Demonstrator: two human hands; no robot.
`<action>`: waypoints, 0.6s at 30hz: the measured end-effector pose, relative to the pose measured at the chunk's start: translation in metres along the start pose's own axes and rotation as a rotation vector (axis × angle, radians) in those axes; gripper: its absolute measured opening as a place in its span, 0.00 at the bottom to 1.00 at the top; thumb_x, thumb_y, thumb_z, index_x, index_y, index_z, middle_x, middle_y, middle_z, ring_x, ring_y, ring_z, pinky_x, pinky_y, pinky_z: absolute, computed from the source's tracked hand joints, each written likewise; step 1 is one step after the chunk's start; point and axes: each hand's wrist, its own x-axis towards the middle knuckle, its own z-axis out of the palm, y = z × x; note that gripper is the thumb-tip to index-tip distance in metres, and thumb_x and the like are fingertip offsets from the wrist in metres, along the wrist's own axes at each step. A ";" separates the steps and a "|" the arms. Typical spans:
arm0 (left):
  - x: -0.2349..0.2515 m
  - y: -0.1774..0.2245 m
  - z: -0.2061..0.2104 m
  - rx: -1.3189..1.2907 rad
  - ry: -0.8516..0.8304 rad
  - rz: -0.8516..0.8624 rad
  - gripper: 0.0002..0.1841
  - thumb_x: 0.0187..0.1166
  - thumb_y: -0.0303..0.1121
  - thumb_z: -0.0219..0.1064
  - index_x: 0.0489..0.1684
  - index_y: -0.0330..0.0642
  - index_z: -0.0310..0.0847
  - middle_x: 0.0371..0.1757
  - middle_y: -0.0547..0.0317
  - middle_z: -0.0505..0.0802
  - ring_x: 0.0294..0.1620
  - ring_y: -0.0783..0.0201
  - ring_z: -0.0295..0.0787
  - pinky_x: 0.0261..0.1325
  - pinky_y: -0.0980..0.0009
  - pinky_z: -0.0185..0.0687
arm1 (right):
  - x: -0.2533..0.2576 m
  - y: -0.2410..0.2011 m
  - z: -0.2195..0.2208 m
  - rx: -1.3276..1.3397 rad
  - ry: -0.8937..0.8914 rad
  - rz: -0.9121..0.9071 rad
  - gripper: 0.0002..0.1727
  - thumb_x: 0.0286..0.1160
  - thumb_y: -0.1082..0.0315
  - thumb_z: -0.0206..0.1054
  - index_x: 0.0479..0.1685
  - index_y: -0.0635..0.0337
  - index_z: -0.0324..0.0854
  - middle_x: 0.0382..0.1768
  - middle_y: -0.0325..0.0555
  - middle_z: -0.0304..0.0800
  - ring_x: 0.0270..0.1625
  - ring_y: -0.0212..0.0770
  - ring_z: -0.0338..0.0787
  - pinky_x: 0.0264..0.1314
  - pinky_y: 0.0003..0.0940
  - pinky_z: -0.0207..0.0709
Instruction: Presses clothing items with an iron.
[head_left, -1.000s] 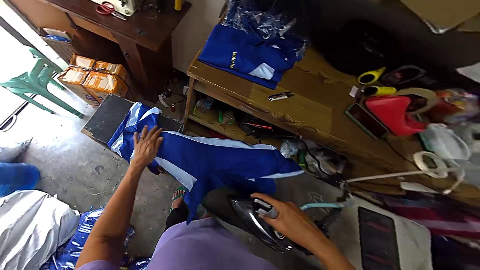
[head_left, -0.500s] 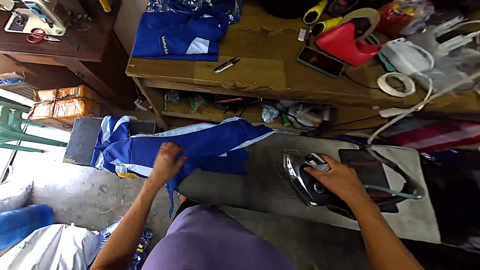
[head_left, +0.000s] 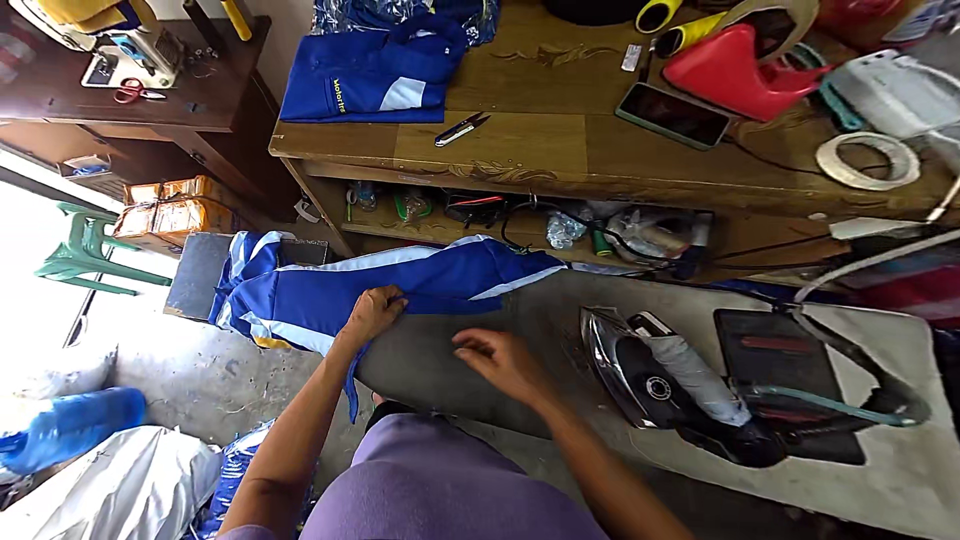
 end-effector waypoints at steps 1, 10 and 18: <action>0.001 -0.001 0.000 -0.023 -0.009 0.001 0.19 0.87 0.43 0.58 0.52 0.36 0.87 0.42 0.45 0.92 0.46 0.51 0.89 0.59 0.48 0.81 | 0.012 -0.001 0.013 0.077 -0.045 0.055 0.17 0.85 0.62 0.64 0.63 0.64 0.85 0.50 0.51 0.94 0.45 0.40 0.95 0.54 0.39 0.89; 0.002 -0.007 -0.013 -0.153 -0.049 0.045 0.17 0.87 0.39 0.57 0.47 0.37 0.89 0.37 0.54 0.90 0.40 0.64 0.84 0.51 0.60 0.79 | 0.090 -0.020 0.062 0.022 0.071 0.303 0.24 0.78 0.47 0.72 0.49 0.63 0.88 0.38 0.47 0.93 0.34 0.39 0.92 0.44 0.39 0.88; 0.010 -0.013 -0.028 -0.339 -0.042 -0.002 0.13 0.86 0.34 0.62 0.45 0.35 0.90 0.37 0.59 0.91 0.39 0.74 0.82 0.51 0.71 0.78 | 0.096 -0.017 0.037 0.023 0.167 0.046 0.17 0.88 0.62 0.57 0.46 0.66 0.87 0.34 0.47 0.91 0.35 0.38 0.90 0.46 0.37 0.84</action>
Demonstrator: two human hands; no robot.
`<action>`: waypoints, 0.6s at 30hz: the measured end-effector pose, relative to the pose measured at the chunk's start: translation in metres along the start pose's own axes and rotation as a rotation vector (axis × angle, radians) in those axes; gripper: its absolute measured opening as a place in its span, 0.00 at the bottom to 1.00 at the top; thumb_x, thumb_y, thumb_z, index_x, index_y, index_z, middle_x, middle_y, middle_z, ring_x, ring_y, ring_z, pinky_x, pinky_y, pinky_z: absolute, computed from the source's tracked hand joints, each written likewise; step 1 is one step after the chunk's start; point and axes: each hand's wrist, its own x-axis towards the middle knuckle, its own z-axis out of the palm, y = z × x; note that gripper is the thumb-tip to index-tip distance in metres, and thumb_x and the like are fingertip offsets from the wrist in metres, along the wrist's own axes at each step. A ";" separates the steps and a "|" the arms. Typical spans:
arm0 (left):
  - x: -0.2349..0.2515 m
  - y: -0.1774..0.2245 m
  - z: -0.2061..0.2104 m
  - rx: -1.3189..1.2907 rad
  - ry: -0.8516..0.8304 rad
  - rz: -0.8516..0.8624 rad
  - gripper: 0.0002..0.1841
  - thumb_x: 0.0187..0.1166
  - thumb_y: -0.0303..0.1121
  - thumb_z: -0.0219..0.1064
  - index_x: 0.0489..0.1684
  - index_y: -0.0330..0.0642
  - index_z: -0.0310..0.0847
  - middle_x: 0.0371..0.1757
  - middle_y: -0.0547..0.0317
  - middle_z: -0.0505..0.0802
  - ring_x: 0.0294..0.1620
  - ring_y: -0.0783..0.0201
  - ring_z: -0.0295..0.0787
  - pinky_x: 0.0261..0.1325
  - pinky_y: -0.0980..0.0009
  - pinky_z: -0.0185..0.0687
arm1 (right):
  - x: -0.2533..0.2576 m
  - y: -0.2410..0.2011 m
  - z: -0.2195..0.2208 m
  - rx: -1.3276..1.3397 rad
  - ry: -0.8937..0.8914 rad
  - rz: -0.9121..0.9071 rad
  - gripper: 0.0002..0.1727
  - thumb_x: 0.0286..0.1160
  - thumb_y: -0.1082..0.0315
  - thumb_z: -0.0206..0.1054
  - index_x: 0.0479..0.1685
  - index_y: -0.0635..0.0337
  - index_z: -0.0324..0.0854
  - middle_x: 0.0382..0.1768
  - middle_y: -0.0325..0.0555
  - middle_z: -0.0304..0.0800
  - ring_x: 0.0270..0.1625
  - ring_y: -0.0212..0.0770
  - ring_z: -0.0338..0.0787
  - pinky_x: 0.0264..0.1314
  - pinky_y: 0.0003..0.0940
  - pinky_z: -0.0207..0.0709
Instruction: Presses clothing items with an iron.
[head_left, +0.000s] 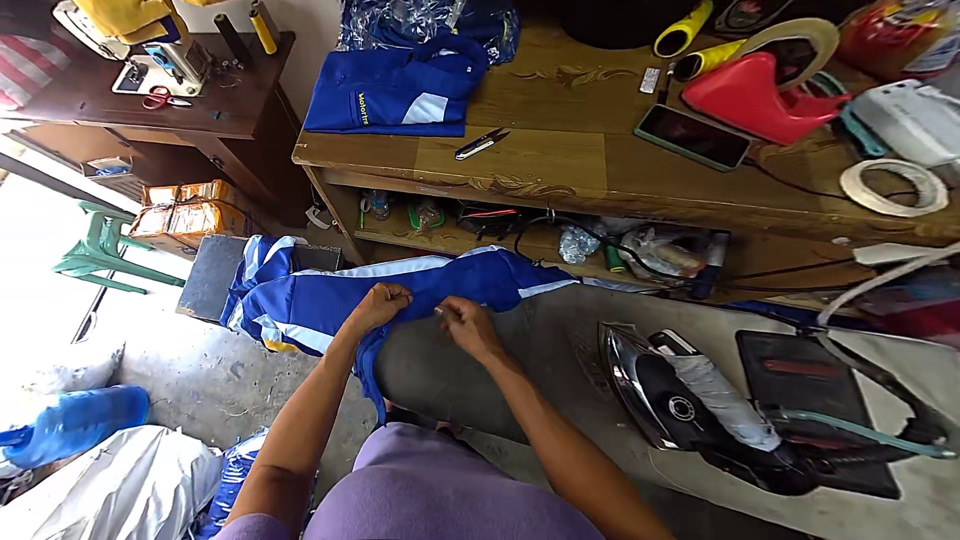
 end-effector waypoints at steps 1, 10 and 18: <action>0.001 -0.001 -0.001 -0.027 0.011 -0.020 0.12 0.86 0.34 0.62 0.45 0.35 0.90 0.38 0.58 0.91 0.41 0.74 0.83 0.53 0.71 0.78 | 0.002 0.000 -0.006 -0.004 0.046 -0.033 0.16 0.87 0.63 0.58 0.45 0.66 0.88 0.33 0.47 0.91 0.35 0.37 0.89 0.46 0.37 0.83; 0.007 0.001 -0.009 -0.161 -0.036 -0.194 0.09 0.87 0.33 0.63 0.45 0.38 0.87 0.28 0.66 0.83 0.18 0.77 0.67 0.22 0.79 0.62 | 0.015 -0.018 -0.006 -0.326 0.193 -0.368 0.15 0.84 0.72 0.59 0.61 0.62 0.88 0.51 0.57 0.92 0.56 0.54 0.92 0.62 0.51 0.83; 0.017 0.001 -0.006 -0.021 -0.085 -0.217 0.10 0.87 0.33 0.62 0.49 0.36 0.86 0.31 0.61 0.84 0.21 0.73 0.70 0.25 0.75 0.66 | 0.044 0.010 0.016 -0.415 -0.077 -0.447 0.13 0.81 0.70 0.61 0.47 0.62 0.92 0.50 0.56 0.92 0.60 0.55 0.89 0.70 0.48 0.78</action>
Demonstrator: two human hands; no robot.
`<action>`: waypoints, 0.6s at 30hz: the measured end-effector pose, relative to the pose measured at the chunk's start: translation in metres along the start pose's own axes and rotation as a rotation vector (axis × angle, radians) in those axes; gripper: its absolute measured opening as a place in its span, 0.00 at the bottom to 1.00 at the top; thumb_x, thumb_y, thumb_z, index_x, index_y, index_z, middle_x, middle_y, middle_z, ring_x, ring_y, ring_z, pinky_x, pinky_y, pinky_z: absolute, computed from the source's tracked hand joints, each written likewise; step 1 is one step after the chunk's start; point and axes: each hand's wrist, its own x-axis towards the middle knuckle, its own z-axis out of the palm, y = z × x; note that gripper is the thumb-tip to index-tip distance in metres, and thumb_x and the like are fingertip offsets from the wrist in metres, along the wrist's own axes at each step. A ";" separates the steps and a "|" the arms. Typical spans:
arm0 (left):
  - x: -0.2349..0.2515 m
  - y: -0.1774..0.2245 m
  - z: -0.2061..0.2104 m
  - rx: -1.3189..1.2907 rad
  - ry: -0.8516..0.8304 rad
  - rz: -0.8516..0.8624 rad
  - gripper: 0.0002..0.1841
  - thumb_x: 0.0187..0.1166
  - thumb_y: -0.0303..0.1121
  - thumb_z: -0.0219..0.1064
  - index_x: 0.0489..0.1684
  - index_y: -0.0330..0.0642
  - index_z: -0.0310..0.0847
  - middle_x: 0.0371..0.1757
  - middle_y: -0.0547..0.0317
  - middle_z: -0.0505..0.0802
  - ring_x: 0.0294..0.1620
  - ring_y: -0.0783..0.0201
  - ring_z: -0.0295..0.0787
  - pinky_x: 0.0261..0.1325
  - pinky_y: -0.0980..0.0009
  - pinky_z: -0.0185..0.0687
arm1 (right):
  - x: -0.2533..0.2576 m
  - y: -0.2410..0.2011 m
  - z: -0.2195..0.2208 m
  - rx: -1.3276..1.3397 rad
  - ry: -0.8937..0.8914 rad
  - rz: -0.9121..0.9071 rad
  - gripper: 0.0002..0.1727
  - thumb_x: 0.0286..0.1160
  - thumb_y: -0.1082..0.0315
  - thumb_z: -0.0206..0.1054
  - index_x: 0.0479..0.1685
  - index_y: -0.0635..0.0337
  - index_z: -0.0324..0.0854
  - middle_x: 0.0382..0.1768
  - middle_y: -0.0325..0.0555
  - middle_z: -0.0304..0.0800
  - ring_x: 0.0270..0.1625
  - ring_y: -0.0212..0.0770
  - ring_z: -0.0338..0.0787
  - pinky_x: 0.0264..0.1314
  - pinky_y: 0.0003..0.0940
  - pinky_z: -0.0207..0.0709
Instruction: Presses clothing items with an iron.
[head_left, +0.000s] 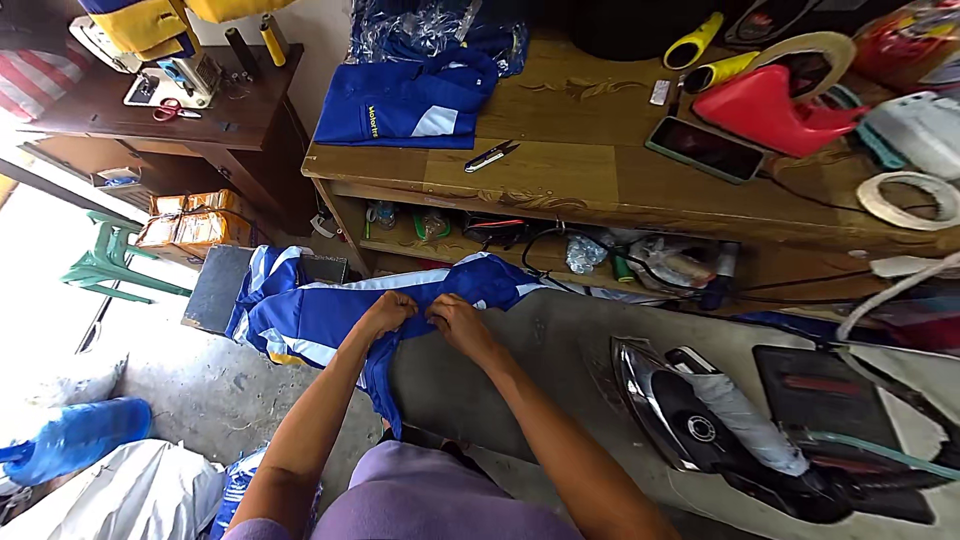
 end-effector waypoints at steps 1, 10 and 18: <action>0.001 0.003 0.001 0.127 0.012 0.026 0.11 0.86 0.34 0.62 0.46 0.35 0.86 0.32 0.58 0.85 0.25 0.69 0.74 0.31 0.70 0.71 | 0.000 0.002 0.003 0.006 0.021 0.003 0.12 0.81 0.70 0.60 0.45 0.62 0.92 0.48 0.55 0.93 0.58 0.56 0.89 0.67 0.49 0.78; 0.058 0.152 -0.004 0.597 0.448 0.450 0.17 0.89 0.37 0.59 0.62 0.35 0.86 0.63 0.38 0.90 0.67 0.40 0.87 0.71 0.42 0.80 | -0.003 0.007 0.001 0.086 0.031 0.123 0.14 0.83 0.70 0.56 0.50 0.63 0.88 0.47 0.55 0.92 0.57 0.53 0.91 0.66 0.48 0.79; 0.166 0.248 -0.010 1.010 0.489 0.370 0.21 0.90 0.29 0.52 0.79 0.35 0.74 0.78 0.39 0.80 0.83 0.38 0.72 0.75 0.43 0.75 | 0.000 0.005 -0.006 0.089 -0.024 0.162 0.15 0.86 0.68 0.54 0.54 0.63 0.85 0.48 0.57 0.91 0.58 0.54 0.91 0.66 0.49 0.79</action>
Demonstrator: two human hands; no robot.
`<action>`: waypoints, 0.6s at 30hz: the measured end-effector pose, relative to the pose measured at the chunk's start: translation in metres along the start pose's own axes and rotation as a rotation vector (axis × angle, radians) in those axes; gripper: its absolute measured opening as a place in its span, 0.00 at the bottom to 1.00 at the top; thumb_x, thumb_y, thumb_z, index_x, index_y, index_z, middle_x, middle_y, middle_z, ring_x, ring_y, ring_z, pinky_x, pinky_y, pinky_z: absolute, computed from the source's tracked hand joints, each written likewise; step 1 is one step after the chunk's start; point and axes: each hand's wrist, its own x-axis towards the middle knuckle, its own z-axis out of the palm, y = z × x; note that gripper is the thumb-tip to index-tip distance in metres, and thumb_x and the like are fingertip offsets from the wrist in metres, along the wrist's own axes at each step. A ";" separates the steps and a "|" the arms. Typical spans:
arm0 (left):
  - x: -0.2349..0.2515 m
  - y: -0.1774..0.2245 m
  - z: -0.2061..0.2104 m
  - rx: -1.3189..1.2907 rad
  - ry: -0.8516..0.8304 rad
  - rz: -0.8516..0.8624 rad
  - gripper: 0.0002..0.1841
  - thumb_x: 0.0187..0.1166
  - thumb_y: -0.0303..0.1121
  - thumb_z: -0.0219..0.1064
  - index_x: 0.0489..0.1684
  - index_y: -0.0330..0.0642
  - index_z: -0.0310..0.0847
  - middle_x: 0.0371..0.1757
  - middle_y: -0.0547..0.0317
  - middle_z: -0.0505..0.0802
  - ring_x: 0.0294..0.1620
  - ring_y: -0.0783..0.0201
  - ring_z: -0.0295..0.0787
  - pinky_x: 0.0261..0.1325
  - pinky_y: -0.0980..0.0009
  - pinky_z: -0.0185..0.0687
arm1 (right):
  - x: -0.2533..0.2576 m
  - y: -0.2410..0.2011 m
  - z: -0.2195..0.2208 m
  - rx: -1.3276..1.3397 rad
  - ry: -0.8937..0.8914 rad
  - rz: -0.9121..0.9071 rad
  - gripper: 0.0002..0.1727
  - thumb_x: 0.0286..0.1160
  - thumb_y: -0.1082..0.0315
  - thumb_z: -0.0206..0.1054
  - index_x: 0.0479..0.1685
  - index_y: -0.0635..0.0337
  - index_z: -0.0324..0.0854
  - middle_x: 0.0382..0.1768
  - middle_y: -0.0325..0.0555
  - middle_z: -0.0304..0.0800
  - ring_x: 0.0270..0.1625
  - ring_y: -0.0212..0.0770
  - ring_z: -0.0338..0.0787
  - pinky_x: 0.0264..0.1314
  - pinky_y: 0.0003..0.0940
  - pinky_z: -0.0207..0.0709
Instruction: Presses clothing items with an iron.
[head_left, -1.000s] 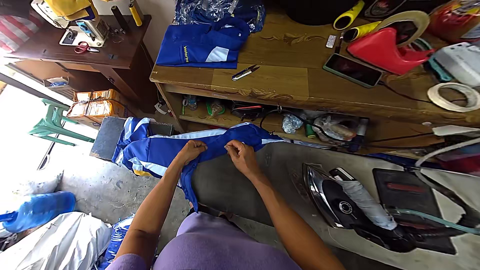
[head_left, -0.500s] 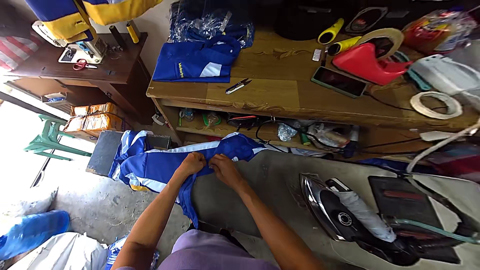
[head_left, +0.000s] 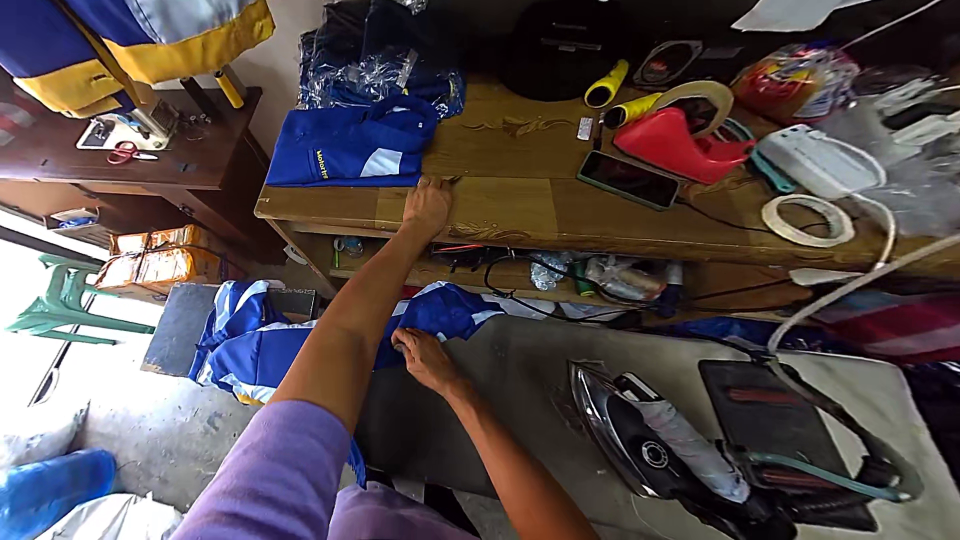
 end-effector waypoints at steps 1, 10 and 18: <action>0.001 0.002 -0.004 0.040 -0.030 -0.014 0.19 0.88 0.25 0.52 0.74 0.33 0.78 0.78 0.38 0.80 0.82 0.38 0.72 0.73 0.43 0.76 | 0.000 0.000 -0.001 0.004 -0.008 0.009 0.15 0.86 0.68 0.53 0.54 0.64 0.85 0.49 0.56 0.91 0.58 0.53 0.90 0.66 0.48 0.78; -0.175 -0.038 -0.014 -0.952 -0.097 -0.181 0.17 0.94 0.38 0.50 0.61 0.35 0.80 0.39 0.44 0.89 0.35 0.55 0.88 0.42 0.57 0.86 | 0.005 0.001 -0.002 0.034 -0.028 0.040 0.15 0.86 0.69 0.51 0.55 0.64 0.83 0.50 0.57 0.91 0.58 0.54 0.90 0.64 0.51 0.79; -0.330 -0.060 0.056 -0.781 -0.168 -0.241 0.21 0.83 0.41 0.65 0.65 0.34 0.84 0.54 0.43 0.92 0.53 0.54 0.90 0.64 0.56 0.83 | 0.012 0.005 -0.008 0.125 -0.070 0.082 0.18 0.90 0.66 0.48 0.60 0.64 0.82 0.47 0.56 0.92 0.51 0.53 0.92 0.59 0.55 0.80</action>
